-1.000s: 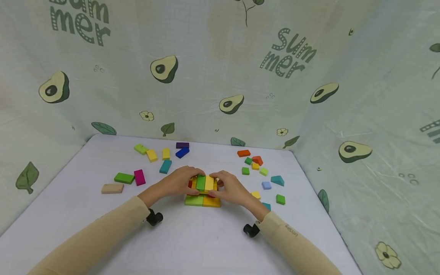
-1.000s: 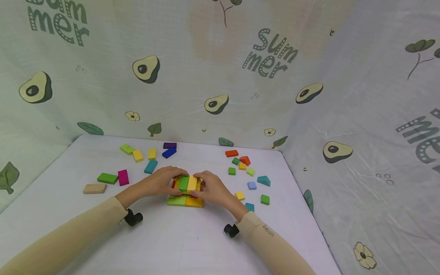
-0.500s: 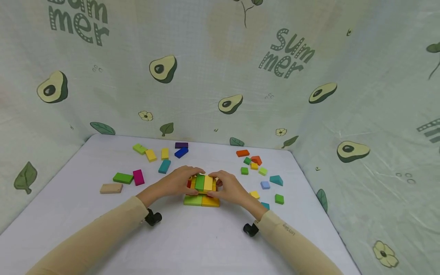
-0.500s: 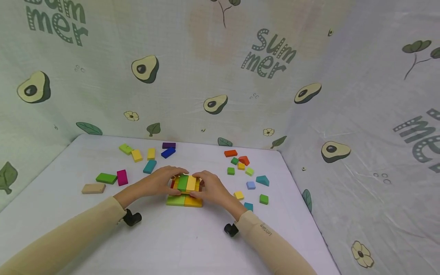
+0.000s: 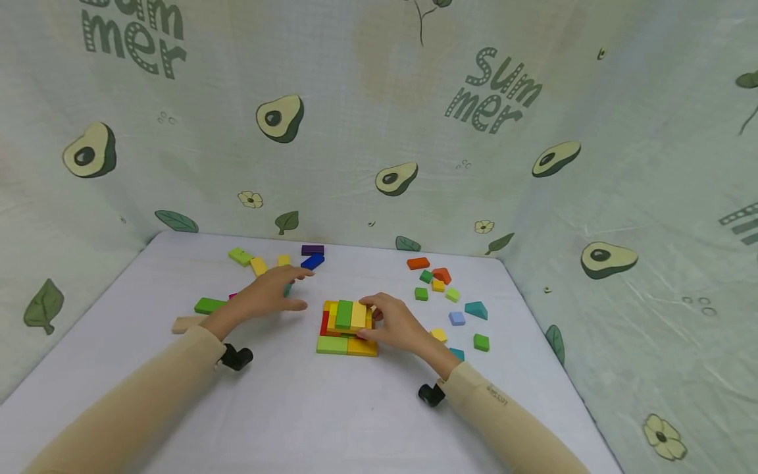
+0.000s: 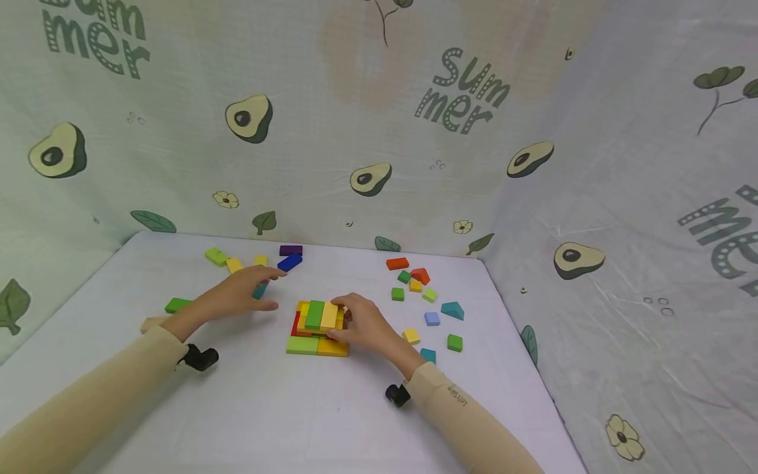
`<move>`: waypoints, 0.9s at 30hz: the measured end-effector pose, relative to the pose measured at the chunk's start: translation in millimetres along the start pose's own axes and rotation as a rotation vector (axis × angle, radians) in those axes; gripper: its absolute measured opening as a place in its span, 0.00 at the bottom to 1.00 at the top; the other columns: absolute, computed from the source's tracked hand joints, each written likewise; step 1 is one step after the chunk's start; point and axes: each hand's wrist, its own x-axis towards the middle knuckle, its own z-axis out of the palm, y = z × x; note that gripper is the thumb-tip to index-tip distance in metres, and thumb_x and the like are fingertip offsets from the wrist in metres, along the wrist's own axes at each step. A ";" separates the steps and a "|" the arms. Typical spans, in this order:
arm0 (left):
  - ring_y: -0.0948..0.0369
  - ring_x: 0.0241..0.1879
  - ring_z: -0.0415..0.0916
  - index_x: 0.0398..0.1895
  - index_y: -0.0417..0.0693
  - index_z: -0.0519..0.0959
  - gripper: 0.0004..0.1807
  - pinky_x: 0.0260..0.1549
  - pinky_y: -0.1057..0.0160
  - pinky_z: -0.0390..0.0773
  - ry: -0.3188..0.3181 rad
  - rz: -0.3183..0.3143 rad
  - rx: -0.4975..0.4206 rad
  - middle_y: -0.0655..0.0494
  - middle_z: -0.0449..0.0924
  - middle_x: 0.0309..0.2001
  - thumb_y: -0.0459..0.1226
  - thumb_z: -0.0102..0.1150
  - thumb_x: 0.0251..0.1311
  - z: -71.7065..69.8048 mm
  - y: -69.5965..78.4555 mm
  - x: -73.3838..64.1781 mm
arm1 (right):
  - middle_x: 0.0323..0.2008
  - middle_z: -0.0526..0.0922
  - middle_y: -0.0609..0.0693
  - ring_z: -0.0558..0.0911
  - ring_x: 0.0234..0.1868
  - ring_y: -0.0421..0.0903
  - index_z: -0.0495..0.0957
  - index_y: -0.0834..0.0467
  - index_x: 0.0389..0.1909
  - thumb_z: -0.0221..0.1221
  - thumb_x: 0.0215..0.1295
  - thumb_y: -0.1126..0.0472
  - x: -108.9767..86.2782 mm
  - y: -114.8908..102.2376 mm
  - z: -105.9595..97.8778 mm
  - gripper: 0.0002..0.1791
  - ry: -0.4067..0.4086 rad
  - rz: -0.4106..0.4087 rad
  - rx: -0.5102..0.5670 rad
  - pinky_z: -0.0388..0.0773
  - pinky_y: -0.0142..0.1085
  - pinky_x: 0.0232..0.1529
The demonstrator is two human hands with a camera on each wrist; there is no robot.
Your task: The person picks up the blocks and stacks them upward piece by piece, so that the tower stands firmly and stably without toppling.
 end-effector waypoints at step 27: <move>0.44 0.54 0.79 0.66 0.36 0.80 0.25 0.58 0.40 0.80 0.025 -0.115 0.051 0.37 0.83 0.56 0.31 0.67 0.66 1.4 -44.0 5.0 | 0.58 0.81 0.48 0.81 0.50 0.48 0.77 0.54 0.70 0.75 0.65 0.49 0.5 0.3 -0.8 0.34 -0.015 0.005 0.012 0.85 0.38 0.53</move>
